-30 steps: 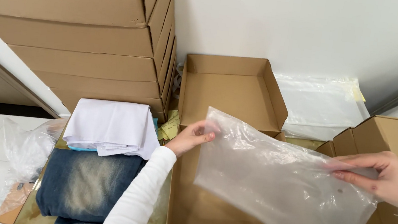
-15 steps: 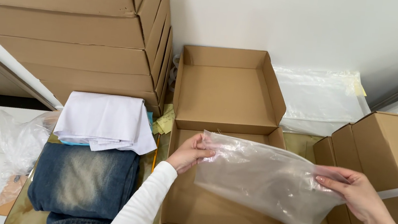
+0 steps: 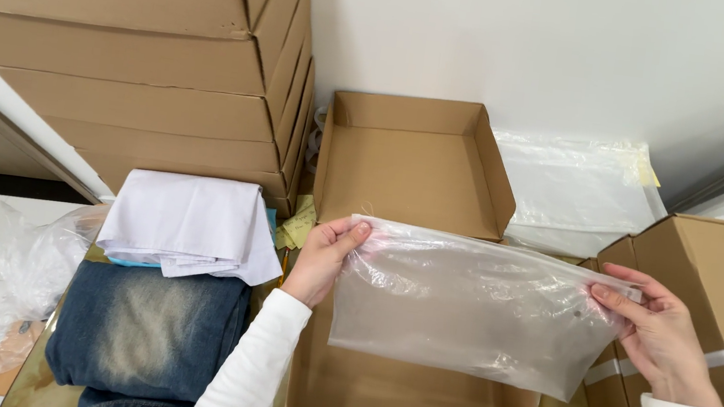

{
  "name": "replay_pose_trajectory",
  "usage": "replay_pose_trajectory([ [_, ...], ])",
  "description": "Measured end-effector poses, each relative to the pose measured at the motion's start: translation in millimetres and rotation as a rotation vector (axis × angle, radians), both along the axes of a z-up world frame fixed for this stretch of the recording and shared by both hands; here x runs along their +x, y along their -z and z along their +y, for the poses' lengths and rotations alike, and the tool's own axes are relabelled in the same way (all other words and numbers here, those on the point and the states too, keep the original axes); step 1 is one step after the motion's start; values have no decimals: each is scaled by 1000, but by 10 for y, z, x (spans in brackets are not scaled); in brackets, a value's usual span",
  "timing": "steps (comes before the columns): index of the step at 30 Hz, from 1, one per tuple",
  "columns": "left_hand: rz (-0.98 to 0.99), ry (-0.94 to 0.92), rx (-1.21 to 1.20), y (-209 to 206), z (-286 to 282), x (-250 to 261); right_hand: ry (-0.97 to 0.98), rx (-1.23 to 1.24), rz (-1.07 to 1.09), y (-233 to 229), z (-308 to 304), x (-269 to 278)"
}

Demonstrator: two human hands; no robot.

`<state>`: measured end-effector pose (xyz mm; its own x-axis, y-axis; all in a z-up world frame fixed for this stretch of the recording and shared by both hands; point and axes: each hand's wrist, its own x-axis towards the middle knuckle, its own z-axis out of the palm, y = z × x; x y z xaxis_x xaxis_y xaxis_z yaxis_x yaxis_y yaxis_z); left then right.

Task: The person packs folded clothes, including jeans and shirts, into cardboard boxes. They place the clothes inside clear plastic bags, put the bags into the boxes, and then close the boxes. The person also ties a white ribbon around the closed boxes.

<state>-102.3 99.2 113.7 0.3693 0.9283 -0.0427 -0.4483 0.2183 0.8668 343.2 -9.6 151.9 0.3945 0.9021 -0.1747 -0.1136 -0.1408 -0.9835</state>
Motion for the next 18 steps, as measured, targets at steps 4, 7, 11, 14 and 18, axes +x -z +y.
replay_pose_trajectory([
  [4,-69,-73,-52,-17,-7,-115,-42,142,1,211,90,5],
  [7,-69,-78,-93,96,40,-247,-89,214,3,143,146,-12],
  [11,-237,-23,-177,149,91,-417,-119,130,50,32,165,-174],
  [14,-293,1,-188,30,69,-425,-114,113,71,212,239,-264],
  [18,-254,-18,-237,-55,110,-488,-28,166,42,329,297,-431],
])
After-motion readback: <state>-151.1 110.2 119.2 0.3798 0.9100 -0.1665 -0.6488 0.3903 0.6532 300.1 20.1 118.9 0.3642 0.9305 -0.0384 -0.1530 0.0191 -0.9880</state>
